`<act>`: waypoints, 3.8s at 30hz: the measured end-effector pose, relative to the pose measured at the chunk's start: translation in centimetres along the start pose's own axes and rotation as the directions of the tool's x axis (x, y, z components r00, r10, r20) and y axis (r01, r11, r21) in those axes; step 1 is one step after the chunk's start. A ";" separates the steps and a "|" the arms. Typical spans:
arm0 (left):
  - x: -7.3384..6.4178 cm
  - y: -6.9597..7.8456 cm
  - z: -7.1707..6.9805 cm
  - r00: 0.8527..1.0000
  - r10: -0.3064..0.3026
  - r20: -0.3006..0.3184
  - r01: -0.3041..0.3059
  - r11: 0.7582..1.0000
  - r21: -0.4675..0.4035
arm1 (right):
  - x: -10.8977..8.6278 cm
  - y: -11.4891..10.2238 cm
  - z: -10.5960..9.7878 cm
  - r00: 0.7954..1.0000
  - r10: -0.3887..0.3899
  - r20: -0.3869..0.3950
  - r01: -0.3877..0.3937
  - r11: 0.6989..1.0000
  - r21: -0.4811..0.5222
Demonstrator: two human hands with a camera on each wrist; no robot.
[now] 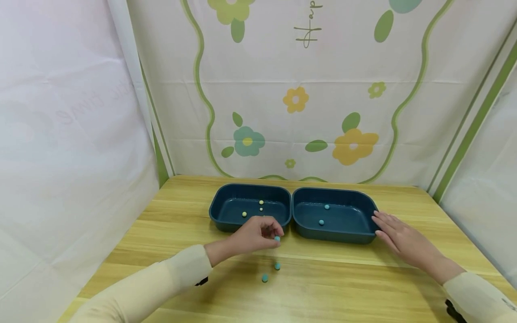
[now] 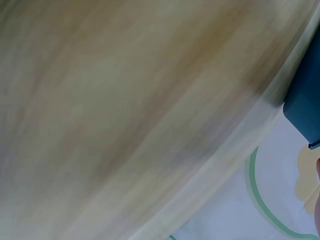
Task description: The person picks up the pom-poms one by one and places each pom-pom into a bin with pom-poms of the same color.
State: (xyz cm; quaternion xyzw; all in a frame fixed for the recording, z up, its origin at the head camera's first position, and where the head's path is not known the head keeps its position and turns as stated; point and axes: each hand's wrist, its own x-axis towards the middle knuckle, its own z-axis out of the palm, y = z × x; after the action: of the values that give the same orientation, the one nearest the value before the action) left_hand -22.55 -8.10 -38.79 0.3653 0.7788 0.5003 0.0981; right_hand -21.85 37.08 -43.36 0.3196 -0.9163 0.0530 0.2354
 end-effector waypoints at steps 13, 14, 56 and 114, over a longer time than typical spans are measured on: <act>4.6 0.8 0.8 0.997 0.040 -0.065 -0.038 0.999 0.035 | -0.1 0.0 0.3 1.000 -0.011 -0.018 0.011 1.000 0.000; 4.9 0.8 0.9 0.996 0.039 -0.075 -0.036 0.999 0.034 | -0.1 0.0 0.3 1.000 -0.008 -0.017 0.008 1.000 -0.002; 14.9 -0.2 4.0 0.954 -0.143 -0.264 0.163 0.985 0.055 | 0.0 0.2 0.4 1.000 0.004 -0.006 -0.004 1.000 -0.010; 15.9 -1.5 4.3 0.949 -0.165 -0.269 0.186 0.981 0.053 | 0.0 -0.2 0.0 1.000 0.019 0.011 -0.019 1.000 -0.002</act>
State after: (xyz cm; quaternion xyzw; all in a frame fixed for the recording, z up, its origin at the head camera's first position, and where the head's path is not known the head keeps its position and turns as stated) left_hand -32.38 5.21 -38.74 0.2283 0.8332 0.5031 0.0236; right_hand -21.70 36.97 -43.35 0.3110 -0.9206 0.0525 0.2301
